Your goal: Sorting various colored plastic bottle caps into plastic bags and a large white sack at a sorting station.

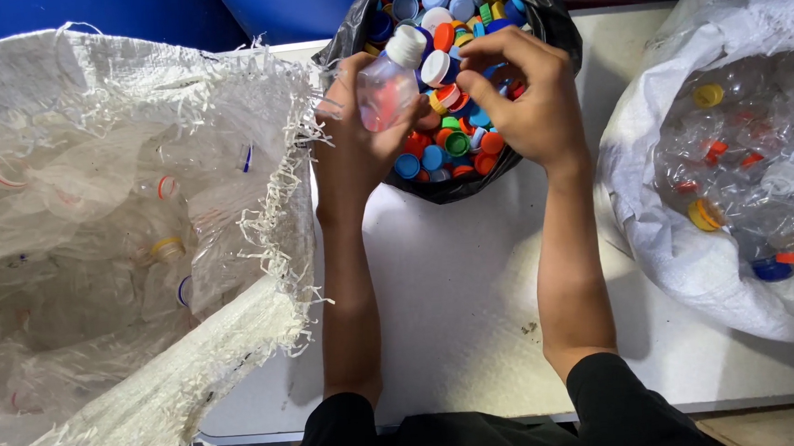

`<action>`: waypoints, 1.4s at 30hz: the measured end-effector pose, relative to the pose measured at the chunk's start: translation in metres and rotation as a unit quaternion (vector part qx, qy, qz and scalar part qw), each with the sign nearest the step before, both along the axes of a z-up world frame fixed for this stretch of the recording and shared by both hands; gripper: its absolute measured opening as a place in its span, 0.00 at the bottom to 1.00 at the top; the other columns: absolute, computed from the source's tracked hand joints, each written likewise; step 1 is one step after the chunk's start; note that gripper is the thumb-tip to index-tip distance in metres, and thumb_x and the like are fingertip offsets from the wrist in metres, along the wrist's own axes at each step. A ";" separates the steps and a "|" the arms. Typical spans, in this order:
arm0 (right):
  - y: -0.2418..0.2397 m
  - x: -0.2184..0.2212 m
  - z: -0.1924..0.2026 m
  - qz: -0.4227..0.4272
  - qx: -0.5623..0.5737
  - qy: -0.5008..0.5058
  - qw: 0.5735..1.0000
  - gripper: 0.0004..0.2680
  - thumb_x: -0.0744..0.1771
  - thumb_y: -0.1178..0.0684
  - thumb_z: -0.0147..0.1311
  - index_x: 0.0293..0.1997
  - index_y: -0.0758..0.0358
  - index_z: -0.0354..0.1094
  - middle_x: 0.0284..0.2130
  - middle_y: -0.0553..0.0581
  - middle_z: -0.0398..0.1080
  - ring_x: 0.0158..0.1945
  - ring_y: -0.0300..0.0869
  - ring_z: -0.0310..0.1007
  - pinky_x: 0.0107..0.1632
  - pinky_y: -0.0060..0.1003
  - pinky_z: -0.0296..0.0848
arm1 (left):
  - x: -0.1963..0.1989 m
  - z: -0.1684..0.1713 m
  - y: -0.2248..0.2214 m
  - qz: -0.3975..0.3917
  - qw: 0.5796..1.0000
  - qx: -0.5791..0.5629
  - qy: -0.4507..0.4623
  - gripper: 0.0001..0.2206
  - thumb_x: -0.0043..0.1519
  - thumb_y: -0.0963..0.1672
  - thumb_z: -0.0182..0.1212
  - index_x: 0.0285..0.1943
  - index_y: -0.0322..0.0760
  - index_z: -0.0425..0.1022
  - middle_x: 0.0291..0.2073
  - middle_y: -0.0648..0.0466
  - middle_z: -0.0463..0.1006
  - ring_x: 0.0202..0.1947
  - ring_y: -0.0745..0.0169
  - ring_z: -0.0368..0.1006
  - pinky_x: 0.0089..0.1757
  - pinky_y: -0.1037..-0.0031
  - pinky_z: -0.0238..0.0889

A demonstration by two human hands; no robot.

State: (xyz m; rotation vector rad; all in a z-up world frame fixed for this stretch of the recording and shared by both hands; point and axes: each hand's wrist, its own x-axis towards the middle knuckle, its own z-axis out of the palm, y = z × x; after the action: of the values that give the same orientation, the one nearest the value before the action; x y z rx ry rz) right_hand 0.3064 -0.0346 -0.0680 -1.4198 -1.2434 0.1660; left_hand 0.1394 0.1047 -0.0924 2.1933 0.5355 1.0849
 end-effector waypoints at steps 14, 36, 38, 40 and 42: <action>0.043 -0.028 -0.052 -0.023 -0.128 -0.306 0.943 0.06 0.65 0.62 0.60 0.44 0.68 0.73 0.52 0.57 0.72 0.53 0.49 0.74 0.56 0.46 0.73 | -0.006 -0.001 0.002 0.002 0.998 -0.067 0.007 0.26 0.59 0.45 0.78 0.60 0.33 0.66 0.41 0.46 0.83 0.41 0.57 0.84 0.43 0.68 0.76; 0.009 -0.001 -0.009 -0.006 -0.052 -0.028 0.998 0.09 0.72 0.68 0.52 0.57 0.67 0.70 0.49 0.54 0.71 0.47 0.35 0.74 0.47 0.28 0.74 | -0.010 0.003 -0.001 -0.077 0.995 0.013 0.057 0.29 0.54 0.48 0.79 0.61 0.35 0.69 0.48 0.44 0.82 0.47 0.46 0.81 0.46 0.62 0.74; 0.008 0.001 -0.014 0.014 -0.048 -0.023 0.998 0.11 0.71 0.68 0.52 0.60 0.67 0.68 0.52 0.55 0.70 0.52 0.36 0.77 0.50 0.28 0.77 | -0.010 0.005 -0.003 -0.080 0.995 0.011 0.065 0.30 0.54 0.49 0.80 0.60 0.36 0.69 0.47 0.44 0.82 0.48 0.46 0.81 0.46 0.62 0.74; 0.007 0.009 -0.027 0.044 -0.021 0.031 0.998 0.15 0.72 0.68 0.55 0.67 0.65 0.64 0.54 0.55 0.69 0.57 0.38 0.76 0.56 0.31 0.80 | -0.011 0.005 -0.004 -0.084 0.994 0.028 0.064 0.29 0.55 0.48 0.80 0.60 0.35 0.69 0.47 0.44 0.82 0.48 0.45 0.80 0.47 0.61 0.74; 0.007 0.015 -0.035 0.070 0.009 0.053 0.996 0.15 0.72 0.69 0.57 0.67 0.67 0.63 0.55 0.57 0.70 0.58 0.39 0.75 0.57 0.31 0.80 | -0.012 0.008 -0.006 -0.086 0.994 0.019 0.069 0.29 0.55 0.48 0.80 0.60 0.35 0.70 0.47 0.44 0.82 0.48 0.45 0.81 0.47 0.61 0.74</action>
State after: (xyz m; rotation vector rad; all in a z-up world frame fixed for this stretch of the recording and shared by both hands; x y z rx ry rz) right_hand 0.3212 -0.0276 -0.1026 -1.2912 -1.2530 0.3217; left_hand 0.1277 0.0987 -0.0847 2.3121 0.3807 0.8636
